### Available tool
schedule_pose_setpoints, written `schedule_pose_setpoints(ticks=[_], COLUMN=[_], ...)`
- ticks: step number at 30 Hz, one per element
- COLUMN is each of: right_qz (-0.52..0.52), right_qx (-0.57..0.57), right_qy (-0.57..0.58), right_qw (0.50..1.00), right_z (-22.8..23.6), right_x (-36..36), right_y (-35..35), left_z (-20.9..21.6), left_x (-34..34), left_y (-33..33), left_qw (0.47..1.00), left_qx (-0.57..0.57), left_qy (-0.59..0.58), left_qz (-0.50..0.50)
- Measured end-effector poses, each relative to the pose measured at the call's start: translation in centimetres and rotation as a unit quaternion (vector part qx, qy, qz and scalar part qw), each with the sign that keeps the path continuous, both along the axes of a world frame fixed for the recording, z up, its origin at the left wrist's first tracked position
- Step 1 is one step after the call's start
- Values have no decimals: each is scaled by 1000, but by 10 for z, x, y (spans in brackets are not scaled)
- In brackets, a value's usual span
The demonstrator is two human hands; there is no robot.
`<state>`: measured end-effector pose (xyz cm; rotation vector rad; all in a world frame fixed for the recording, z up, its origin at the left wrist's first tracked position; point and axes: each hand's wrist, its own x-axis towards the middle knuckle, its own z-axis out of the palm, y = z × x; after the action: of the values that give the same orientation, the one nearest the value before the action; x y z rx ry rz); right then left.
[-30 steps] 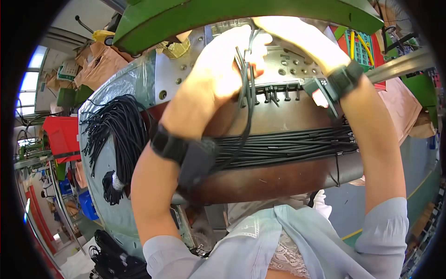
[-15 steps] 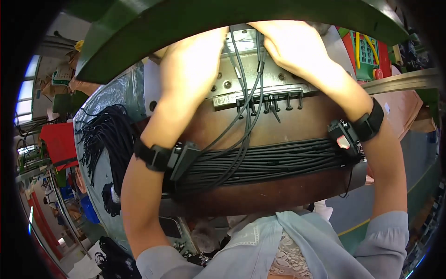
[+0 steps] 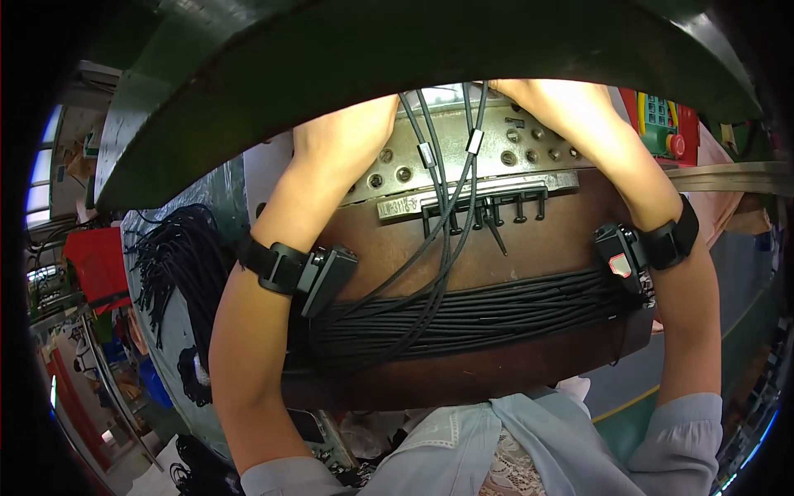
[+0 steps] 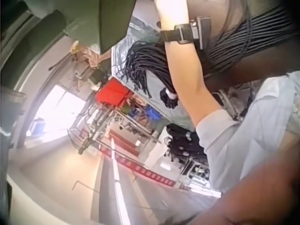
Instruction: Assembling and organizing bundles of electronic cables on a production assembly jig.
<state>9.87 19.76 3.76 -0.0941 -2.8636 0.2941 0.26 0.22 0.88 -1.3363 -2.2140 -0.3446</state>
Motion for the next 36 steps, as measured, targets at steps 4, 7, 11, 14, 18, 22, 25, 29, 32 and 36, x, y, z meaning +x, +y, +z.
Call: schedule_pose_setpoints(ticks=[4,7,11,14,18,22,25,29,32,36], right_qz=[-10,30,123,-129,-225,-219,-125,-156,-143,-136], right_qx=[66,34,-52,-218,-179,-160,-90,-225,-195,-168], right_qy=[43,61,137,254,-1,-98,-162,-128,-82,-57], right_qw=[997,997,982,933,958,958,975,953,967,975], right_z=[-11,-11,19,-24,-76,-188,-196,-186,-172,-169], right_x=[-4,6,130,295,312,421,428,407,382,372], right_y=[6,9,33,90,26,34,45,44,30,28], left_z=[9,19,56,49,-60,-92,-107,-111,-113,-95], left_x=[7,16,123,194,297,278,288,279,278,267], left_y=[-2,-19,-86,-172,-224,-241,-249,-238,-231,-227], left_qw=[999,996,734,482,747,753,799,870,732,864], left_qx=[24,26,238,-108,-91,-140,-169,-186,129,-211], left_qy=[-29,-90,-633,-838,-586,-604,-540,-410,-639,-402], left_qz=[-25,2,-65,-232,300,219,202,202,197,219])
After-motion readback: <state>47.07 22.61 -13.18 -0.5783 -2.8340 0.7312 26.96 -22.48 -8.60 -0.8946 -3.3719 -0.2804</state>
